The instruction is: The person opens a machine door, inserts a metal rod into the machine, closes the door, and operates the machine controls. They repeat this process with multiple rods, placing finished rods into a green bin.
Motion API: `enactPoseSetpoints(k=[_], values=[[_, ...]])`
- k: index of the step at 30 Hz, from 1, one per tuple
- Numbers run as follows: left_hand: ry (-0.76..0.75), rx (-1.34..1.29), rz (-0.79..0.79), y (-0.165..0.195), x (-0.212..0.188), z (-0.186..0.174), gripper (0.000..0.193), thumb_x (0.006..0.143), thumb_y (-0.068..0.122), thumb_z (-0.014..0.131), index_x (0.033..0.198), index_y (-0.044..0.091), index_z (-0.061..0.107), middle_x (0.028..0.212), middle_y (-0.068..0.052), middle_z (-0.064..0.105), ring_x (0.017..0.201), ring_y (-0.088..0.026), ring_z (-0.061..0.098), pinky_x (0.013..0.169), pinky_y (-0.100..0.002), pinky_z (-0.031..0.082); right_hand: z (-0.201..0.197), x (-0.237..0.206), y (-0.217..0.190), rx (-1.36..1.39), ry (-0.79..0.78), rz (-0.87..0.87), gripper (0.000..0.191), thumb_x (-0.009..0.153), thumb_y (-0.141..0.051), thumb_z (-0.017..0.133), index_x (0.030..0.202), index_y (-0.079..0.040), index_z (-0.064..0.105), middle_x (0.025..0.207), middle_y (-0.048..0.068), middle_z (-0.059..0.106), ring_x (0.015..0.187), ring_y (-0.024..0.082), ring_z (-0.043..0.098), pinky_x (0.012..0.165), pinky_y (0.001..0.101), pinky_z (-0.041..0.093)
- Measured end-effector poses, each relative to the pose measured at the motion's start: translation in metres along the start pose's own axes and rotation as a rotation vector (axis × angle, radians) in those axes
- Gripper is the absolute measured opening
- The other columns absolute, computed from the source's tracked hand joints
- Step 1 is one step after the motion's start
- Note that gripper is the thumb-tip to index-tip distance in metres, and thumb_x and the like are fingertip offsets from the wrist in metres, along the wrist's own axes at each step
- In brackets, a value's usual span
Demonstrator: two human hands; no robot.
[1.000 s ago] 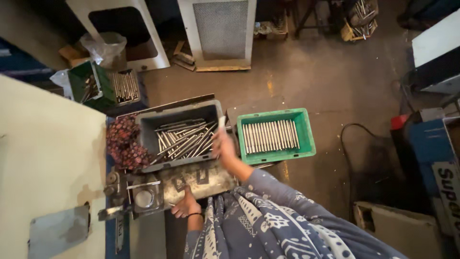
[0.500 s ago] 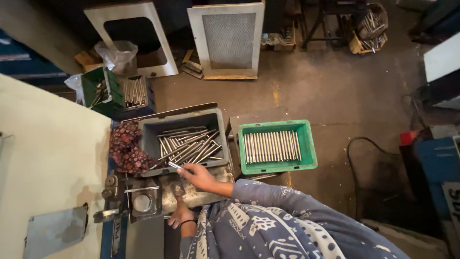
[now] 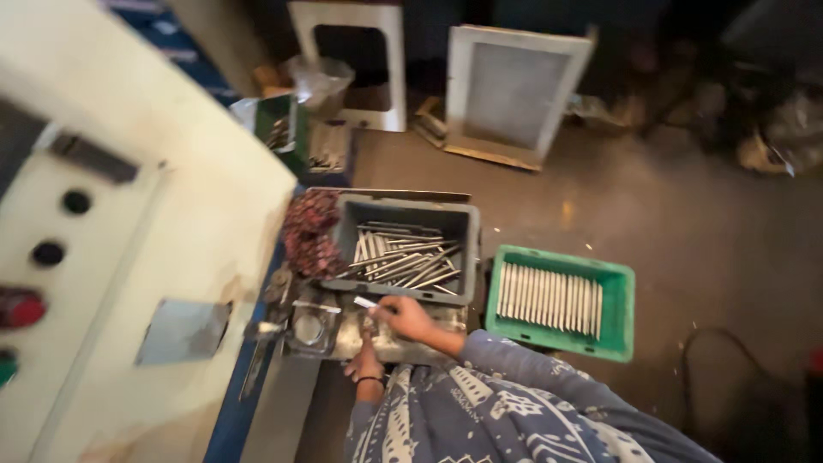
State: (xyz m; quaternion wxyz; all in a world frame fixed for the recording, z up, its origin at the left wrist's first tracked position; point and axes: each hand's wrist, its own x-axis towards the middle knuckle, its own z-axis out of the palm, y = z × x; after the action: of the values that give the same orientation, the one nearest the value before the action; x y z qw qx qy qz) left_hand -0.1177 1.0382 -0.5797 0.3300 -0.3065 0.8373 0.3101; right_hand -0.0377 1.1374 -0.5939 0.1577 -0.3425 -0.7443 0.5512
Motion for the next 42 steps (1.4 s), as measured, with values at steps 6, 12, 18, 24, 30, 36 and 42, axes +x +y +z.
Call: enactPoseSetpoints(k=[6,12,18,24,30,36,42], values=[[0.159,0.052,0.014,0.012,-0.011,-0.003,0.149,0.048,0.081,0.088,0.145,-0.008,0.018,0.143,-0.031,0.036,0.129,-0.041,0.047,0.105,-0.047,0.049,-0.002,0.015,0.005,-0.068,-0.043,-0.071,0.039,0.094,-0.042,0.070,0.093,-0.003,0.075,0.075,0.016,0.068,0.065,0.024,0.065,0.066,0.0409,0.051],[0.115,0.043,-0.031,0.025,-0.027,-0.010,0.150,0.047,0.075,0.094,0.147,-0.005,0.016,0.144,-0.026,0.034,0.132,-0.043,0.043,0.107,-0.051,0.045,-0.002,0.005,-0.003,-0.086,-0.139,0.022,0.037,0.091,-0.042,0.071,0.093,-0.006,0.076,0.071,0.015,0.069,0.061,0.023,0.066,0.063,0.0394,0.052],[0.073,-0.206,0.130,0.007,-0.017,-0.013,0.120,0.058,0.045,0.096,0.140,-0.006,0.024,0.137,-0.028,0.047,0.118,-0.041,0.058,0.094,-0.047,0.055,-0.005,0.007,-0.004,-0.147,-0.156,0.105,0.037,0.090,-0.043,0.072,0.095,-0.007,0.076,0.071,0.016,0.070,0.063,0.024,0.067,0.065,0.0393,0.053],[-0.373,-0.820,0.355,-0.026,0.001,-0.028,0.055,0.071,0.019,0.087,0.108,-0.014,0.063,0.100,-0.023,0.075,0.073,-0.029,0.074,0.062,-0.039,0.061,-0.003,0.011,0.009,-0.193,-0.141,0.033,0.039,0.089,-0.045,0.073,0.094,-0.007,0.077,0.077,0.016,0.071,0.069,0.028,0.069,0.068,0.0407,0.054],[-0.538,-0.730,0.265,-0.041,0.009,-0.055,0.027,0.087,0.016,0.082,0.107,0.002,0.070,0.074,-0.001,0.059,0.050,-0.009,0.048,0.041,-0.025,0.033,-0.003,0.009,0.025,-0.172,-0.232,-0.035,0.037,0.090,-0.043,0.074,0.093,-0.007,0.078,0.079,0.014,0.072,0.069,0.024,0.069,0.068,0.0397,0.054],[-0.900,-0.645,0.313,-0.034,0.005,-0.062,0.017,0.093,0.026,0.072,0.100,0.011,0.068,0.066,0.003,0.053,0.045,-0.006,0.037,0.039,-0.024,0.028,-0.008,0.004,0.024,0.110,-0.562,0.015,0.032,0.097,-0.036,0.067,0.098,-0.005,0.076,0.071,0.003,0.068,0.061,0.010,0.059,0.056,0.0286,0.047],[-1.035,-0.665,0.363,-0.020,-0.005,-0.051,0.019,0.099,0.026,0.064,0.107,0.009,0.067,0.076,0.003,0.062,0.053,-0.005,0.043,0.042,-0.022,0.030,-0.033,0.003,0.010,0.173,-0.688,0.127,0.030,0.099,-0.033,0.066,0.094,-0.005,0.076,0.071,0.000,0.065,0.056,0.006,0.053,0.049,0.0235,0.041]])
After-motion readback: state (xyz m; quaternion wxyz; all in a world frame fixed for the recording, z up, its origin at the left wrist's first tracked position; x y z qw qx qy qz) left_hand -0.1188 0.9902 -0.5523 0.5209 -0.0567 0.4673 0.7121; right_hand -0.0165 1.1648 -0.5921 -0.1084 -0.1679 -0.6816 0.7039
